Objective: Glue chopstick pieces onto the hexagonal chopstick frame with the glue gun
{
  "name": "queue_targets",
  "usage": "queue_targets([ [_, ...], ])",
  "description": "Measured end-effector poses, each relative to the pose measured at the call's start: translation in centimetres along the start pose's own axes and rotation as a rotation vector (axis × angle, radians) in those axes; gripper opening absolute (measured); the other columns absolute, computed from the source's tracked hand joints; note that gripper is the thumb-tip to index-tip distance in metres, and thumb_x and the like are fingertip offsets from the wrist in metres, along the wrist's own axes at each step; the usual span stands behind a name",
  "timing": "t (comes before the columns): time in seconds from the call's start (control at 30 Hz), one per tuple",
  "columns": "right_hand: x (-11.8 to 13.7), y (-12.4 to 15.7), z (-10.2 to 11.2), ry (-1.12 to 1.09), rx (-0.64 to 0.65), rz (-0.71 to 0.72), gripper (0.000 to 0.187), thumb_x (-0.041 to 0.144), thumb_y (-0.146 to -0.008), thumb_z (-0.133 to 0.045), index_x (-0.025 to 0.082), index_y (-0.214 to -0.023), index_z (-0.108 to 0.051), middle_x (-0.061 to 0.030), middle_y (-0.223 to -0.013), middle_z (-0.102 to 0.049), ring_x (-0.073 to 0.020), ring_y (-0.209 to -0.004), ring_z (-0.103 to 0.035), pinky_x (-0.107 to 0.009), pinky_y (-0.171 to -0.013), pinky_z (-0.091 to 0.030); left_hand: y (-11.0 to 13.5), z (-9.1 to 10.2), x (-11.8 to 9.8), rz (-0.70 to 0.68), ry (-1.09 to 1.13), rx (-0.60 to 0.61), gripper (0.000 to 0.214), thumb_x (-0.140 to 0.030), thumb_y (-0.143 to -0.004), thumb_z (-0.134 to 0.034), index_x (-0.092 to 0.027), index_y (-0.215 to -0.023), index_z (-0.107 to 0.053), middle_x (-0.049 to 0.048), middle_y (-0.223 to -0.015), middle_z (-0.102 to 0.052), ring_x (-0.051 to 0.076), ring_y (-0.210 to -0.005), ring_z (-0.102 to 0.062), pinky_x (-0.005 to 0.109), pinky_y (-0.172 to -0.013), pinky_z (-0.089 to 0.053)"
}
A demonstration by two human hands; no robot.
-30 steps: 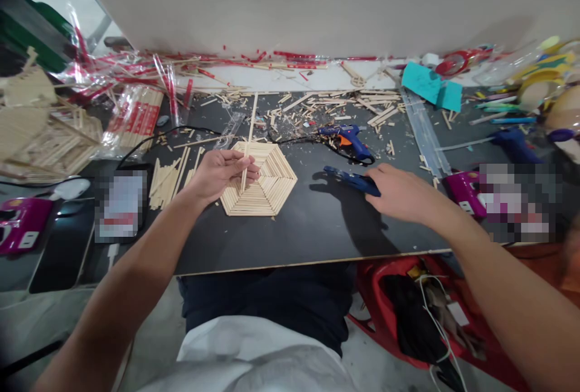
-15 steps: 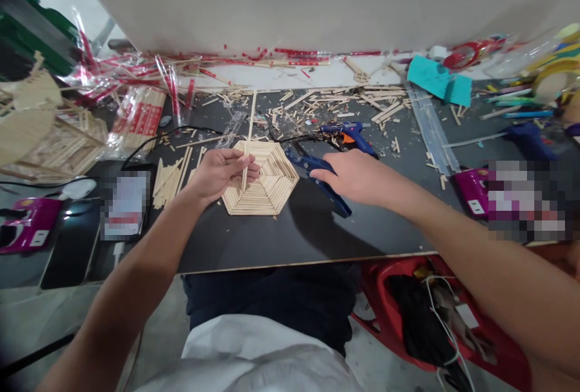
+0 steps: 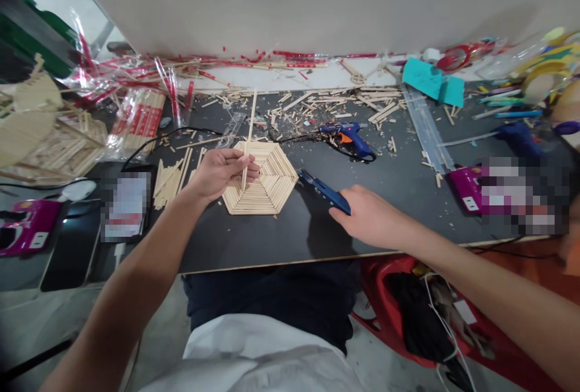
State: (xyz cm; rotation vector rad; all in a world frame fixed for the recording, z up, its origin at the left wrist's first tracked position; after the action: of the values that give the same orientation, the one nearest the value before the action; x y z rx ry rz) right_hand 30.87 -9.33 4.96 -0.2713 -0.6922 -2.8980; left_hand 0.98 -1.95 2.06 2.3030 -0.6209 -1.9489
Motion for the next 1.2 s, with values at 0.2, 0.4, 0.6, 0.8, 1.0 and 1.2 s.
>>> queue_targets([
  [0.2,-0.9,0.2,0.1,0.036,0.099,-0.043,0.022,0.037,-0.089,-0.049,0.019,-0.091,-0.061,-0.0167,-0.097,-0.070,-0.0346,-0.092,-0.070,-0.041,-0.078,-0.050,0.1,0.1,-0.1,-0.021,-0.026,-0.008,0.016,-0.021,-0.088,-0.077,-0.008,-0.087,-0.068,0.0104,-0.082,-0.078,0.014,-0.067,-0.075,0.025,-0.068,-0.063],
  [0.4,-1.8,0.0,1.6,-0.582,0.421,-0.089,0.033,0.053,-0.077,-0.065,0.021,-0.086,-0.061,-0.0109,-0.091,-0.077,-0.0310,-0.090,-0.073,-0.037,-0.078,-0.053,0.1,0.1,-0.1,-0.022,-0.030,0.023,0.022,-0.025,-0.083,-0.083,-0.008,-0.086,-0.069,0.0086,-0.076,-0.076,0.013,-0.063,-0.073,0.028,-0.070,-0.064],
  [0.6,-1.0,-1.9,3.5,-0.584,0.310,0.029,0.042,0.061,-0.076,-0.068,0.020,-0.087,-0.065,-0.0075,-0.087,-0.076,-0.0268,-0.089,-0.070,-0.036,-0.082,-0.052,0.2,0.1,0.0,0.014,-0.018,0.077,0.021,-0.024,-0.082,-0.083,-0.007,-0.086,-0.070,0.0091,-0.076,-0.077,0.015,-0.064,-0.074,0.030,-0.071,-0.065],
  [0.8,2.7,-4.1,4.6,-0.311,0.237,0.135,0.019,0.041,-0.084,-0.063,0.022,-0.082,-0.059,-0.0036,-0.076,-0.068,-0.0203,-0.069,-0.062,-0.030,-0.062,-0.045,0.5,0.2,0.0,0.109,-0.045,0.159,0.025,-0.025,-0.075,-0.088,-0.007,-0.085,-0.073,0.0108,-0.077,-0.078,0.018,-0.067,-0.075,0.032,-0.070,-0.065],
  [1.0,6.6,-4.5,5.0,-0.158,0.195,0.159,0.006,0.027,-0.090,-0.059,0.022,-0.087,-0.056,-0.0056,-0.086,-0.072,-0.0199,-0.077,-0.065,-0.027,-0.065,-0.045,0.6,0.3,0.0,0.159,-0.087,0.194,0.022,-0.026,-0.076,-0.087,-0.008,-0.081,-0.074,0.0131,-0.078,-0.079,0.018,-0.066,-0.075,0.028,-0.064,-0.063],
  [1.2,7.4,-5.1,4.2,-0.173,0.176,0.239,0.005,0.027,-0.091,-0.059,0.022,-0.092,-0.060,-0.0059,-0.097,-0.075,-0.0212,-0.087,-0.067,-0.025,-0.069,-0.046,0.5,0.3,0.1,0.165,-0.118,0.214,0.028,-0.029,-0.071,-0.092,-0.008,-0.080,-0.074,0.0141,-0.077,-0.079,0.019,-0.064,-0.074,0.028,-0.061,-0.063],
])
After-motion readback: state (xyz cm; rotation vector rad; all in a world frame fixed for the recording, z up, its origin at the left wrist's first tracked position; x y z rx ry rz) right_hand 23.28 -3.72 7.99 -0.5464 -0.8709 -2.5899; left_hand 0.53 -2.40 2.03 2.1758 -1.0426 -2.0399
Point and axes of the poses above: each hand's wrist, its own y-axis away from the middle knuckle, its own z-axis out of the back of the hand, x = y × z, the point moved 1 cm from there along -y, towards the middle knuckle
